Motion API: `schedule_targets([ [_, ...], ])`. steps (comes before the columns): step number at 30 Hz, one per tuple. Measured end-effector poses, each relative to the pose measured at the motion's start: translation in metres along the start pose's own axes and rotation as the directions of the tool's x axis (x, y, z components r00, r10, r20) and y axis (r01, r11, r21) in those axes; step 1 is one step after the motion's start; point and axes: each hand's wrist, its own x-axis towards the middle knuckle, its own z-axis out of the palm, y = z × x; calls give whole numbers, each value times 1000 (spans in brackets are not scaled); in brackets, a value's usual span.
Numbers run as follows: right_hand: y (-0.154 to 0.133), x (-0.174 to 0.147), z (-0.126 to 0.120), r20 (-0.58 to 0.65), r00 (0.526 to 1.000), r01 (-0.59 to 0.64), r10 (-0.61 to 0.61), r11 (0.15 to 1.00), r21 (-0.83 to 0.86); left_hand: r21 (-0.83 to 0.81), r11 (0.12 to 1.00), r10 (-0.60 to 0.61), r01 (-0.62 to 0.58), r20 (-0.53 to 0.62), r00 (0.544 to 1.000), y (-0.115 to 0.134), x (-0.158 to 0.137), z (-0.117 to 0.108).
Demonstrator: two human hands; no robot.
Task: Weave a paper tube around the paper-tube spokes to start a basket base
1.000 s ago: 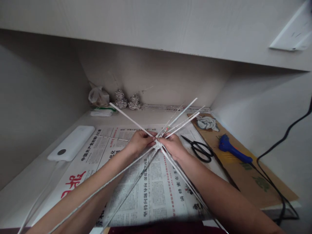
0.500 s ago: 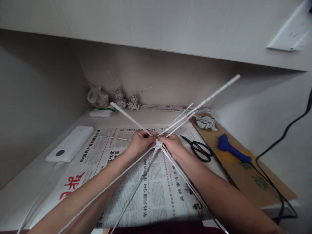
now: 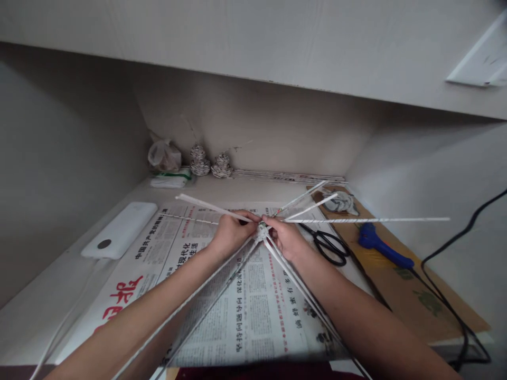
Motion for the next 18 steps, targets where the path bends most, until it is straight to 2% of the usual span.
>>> schedule_targets([
  [3, 5, 4, -1, -40, 997, 62, -63, 998, -28, -161, 974, -162, 162, 15, 987, 5, 0, -1],
  [6, 6, 7, -4, -20, 995, 93, -94, 995, -46, -343, 866, -353, 363, 94, 931, 13, 2, -4],
  [8, 5, 7, -5, 13, 994, 108, -107, 992, -61, -389, 809, -423, 441, 137, 896, 16, 3, -6],
  [13, -1, 3, -6, 42, 991, 133, -129, 985, -109, -431, 753, -470, 497, 176, 865, 17, 4, -9],
  [18, -2, 2, -8, 79, 983, 179, -169, 972, -155, -435, 777, -419, 455, 182, 890, 9, 4, -7],
])
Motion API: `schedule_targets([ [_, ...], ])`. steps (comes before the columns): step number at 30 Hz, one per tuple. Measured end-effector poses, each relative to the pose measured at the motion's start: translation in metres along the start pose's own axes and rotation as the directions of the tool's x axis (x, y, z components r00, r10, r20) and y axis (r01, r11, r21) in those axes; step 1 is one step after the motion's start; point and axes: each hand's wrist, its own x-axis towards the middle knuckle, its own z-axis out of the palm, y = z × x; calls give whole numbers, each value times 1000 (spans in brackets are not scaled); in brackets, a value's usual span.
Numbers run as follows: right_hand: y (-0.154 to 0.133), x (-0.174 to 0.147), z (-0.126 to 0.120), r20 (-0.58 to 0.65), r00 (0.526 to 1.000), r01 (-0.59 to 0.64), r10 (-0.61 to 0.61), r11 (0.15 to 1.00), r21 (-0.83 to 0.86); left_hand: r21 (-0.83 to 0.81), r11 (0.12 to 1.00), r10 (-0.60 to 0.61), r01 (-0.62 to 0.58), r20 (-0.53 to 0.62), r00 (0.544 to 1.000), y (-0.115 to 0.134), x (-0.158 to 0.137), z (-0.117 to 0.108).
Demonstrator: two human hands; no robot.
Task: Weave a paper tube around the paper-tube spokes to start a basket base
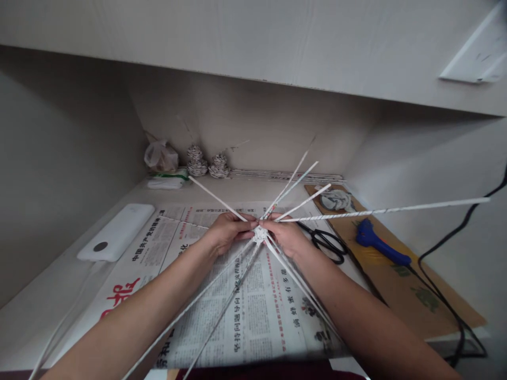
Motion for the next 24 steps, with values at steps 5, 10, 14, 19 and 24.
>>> schedule_targets([
  [5, -1, -1, 1, 7, 1000, -23, 23, 999, 28, -2, 998, 63, -64, -52, 997, -3, 1, 2],
  [10, 1, -1, 3, -7, 1000, -11, 11, 1000, 4, -11, 995, 97, -97, -55, 994, -3, -1, 5],
  [14, 3, -1, 4, -45, 999, 10, -10, 1000, -3, 2, 992, 127, -127, -71, 989, -6, 0, 7],
  [19, 4, -1, 4, -58, 998, 8, -8, 1000, 5, 9, 990, 138, -137, -57, 989, -6, -1, 7],
  [24, 3, 2, 0, -80, 996, 27, -27, 1000, 6, 0, 999, 42, -42, -74, 996, 2, -1, 3],
])
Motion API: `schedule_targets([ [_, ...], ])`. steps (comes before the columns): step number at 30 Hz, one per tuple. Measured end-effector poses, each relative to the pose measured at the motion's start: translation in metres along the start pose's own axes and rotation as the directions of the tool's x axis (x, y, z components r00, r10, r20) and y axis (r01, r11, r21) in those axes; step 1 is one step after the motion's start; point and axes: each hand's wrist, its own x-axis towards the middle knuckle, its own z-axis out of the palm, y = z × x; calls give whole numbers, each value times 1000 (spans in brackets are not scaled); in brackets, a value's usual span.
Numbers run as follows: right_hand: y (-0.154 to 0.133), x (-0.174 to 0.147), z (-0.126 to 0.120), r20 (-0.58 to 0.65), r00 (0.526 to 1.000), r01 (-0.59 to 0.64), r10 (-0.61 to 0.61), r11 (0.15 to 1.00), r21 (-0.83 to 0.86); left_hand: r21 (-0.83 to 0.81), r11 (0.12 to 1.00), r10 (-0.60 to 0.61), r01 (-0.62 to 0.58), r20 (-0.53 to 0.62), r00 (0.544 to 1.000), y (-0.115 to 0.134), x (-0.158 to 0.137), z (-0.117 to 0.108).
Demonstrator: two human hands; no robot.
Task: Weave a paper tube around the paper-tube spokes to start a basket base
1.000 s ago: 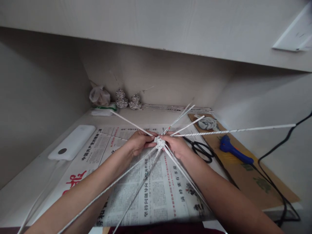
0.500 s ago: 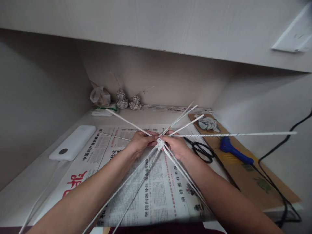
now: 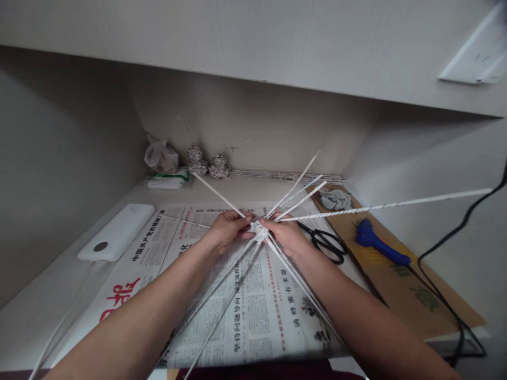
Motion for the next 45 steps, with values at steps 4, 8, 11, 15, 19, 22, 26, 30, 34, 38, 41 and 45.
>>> schedule_targets([
  [4, -1, 2, -4, 30, 1000, 4, -4, 1000, 15, 73, 997, -21, 19, 25, 999, 3, 0, -3],
  [8, -2, 1, -4, 96, 995, 6, -4, 1000, -23, 115, 993, 15, -28, 113, 993, -2, -1, -3],
  [11, -4, -3, -2, 127, 992, 10, -6, 1000, -26, 85, 995, 45, -50, 63, 997, -7, -1, -1],
  [15, -7, -6, -1, 99, 995, -13, 12, 1000, 8, 57, 996, 65, -66, 22, 998, -8, 2, -2],
  [19, -8, -5, 0, 87, 996, -9, 5, 999, 46, 21, 999, 35, -35, 5, 999, -7, 4, -3],
  [22, -8, -4, 1, 86, 996, -16, 11, 998, 56, -4, 1000, 23, -23, -6, 1000, -7, 4, -2],
  [26, -11, -4, 2, 58, 997, -47, 43, 996, 74, -11, 1000, 14, -14, -12, 1000, -6, 3, -1],
  [30, -10, -2, 1, 69, 997, -31, 24, 994, 102, -15, 1000, 0, 0, 6, 1000, -6, 1, 0],
  [34, -1, 4, -3, 5, 995, 99, -100, 990, 99, -38, 999, -14, 13, -12, 1000, -6, -1, 2],
  [38, 2, 5, -1, 2, 993, 119, -120, 987, 108, -53, 999, -3, 2, -14, 1000, -6, 0, 4],
  [41, 1, 3, 4, -40, 993, 116, -110, 973, 202, -60, 998, -5, 4, -20, 1000, -6, 0, 3],
  [45, 3, 5, 3, -39, 986, 169, -164, 970, 176, -66, 998, -1, -1, -20, 1000, -7, 1, 1],
])
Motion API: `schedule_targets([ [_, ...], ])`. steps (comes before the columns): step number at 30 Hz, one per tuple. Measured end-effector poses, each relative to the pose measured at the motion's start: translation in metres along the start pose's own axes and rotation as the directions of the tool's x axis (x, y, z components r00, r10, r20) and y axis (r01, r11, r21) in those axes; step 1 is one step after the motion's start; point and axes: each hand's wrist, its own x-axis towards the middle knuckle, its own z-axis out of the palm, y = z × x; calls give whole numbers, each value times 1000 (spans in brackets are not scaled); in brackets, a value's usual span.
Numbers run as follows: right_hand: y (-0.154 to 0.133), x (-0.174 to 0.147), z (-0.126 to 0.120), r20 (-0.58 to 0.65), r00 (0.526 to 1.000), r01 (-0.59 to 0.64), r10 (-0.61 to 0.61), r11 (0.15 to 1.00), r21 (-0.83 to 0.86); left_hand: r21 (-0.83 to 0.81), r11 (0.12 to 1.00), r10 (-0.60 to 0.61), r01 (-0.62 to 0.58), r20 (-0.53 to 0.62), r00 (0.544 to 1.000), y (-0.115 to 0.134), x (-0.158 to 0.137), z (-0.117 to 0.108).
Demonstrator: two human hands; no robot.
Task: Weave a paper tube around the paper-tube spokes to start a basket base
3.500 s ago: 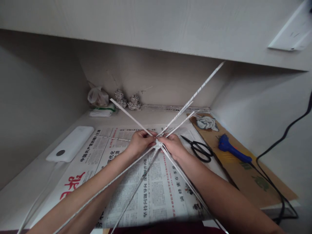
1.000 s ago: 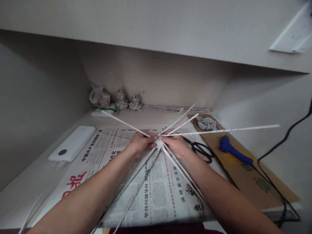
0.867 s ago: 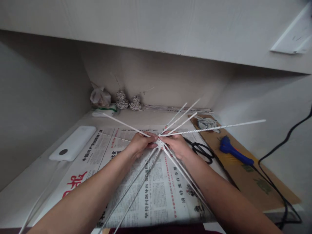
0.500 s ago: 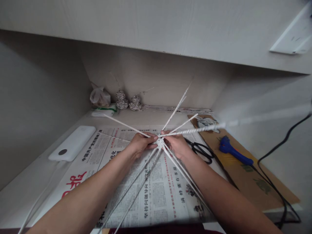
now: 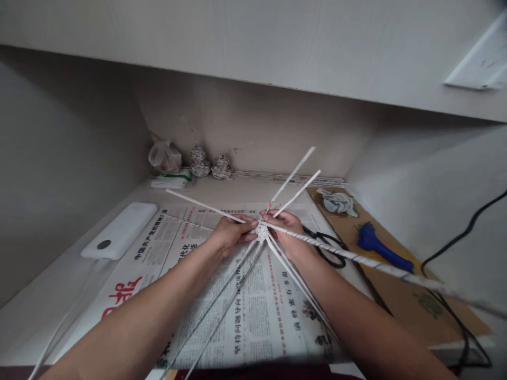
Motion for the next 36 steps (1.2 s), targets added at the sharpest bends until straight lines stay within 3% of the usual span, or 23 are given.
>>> schedule_targets([
  [4, 8, 7, -11, 117, 991, 88, -67, 979, -184, 13, 1000, -9, 9, 10, 1000, -1, 2, -2],
  [7, 9, 8, -15, 131, 988, 111, -81, 964, -242, 19, 1000, -16, 16, 19, 1000, -1, 3, -3],
  [13, 4, 3, -9, 88, 996, 55, -35, 969, -241, 26, 999, -20, 19, 53, 998, -2, 4, -5],
  [29, 6, -1, -5, 50, 997, 69, -62, 986, -149, 90, 996, 10, -10, 5, 1000, -3, -2, 2],
  [36, 2, -8, 5, 6, 999, -41, 41, 998, -39, 79, 997, -7, 10, -36, 999, 0, -2, 5],
])
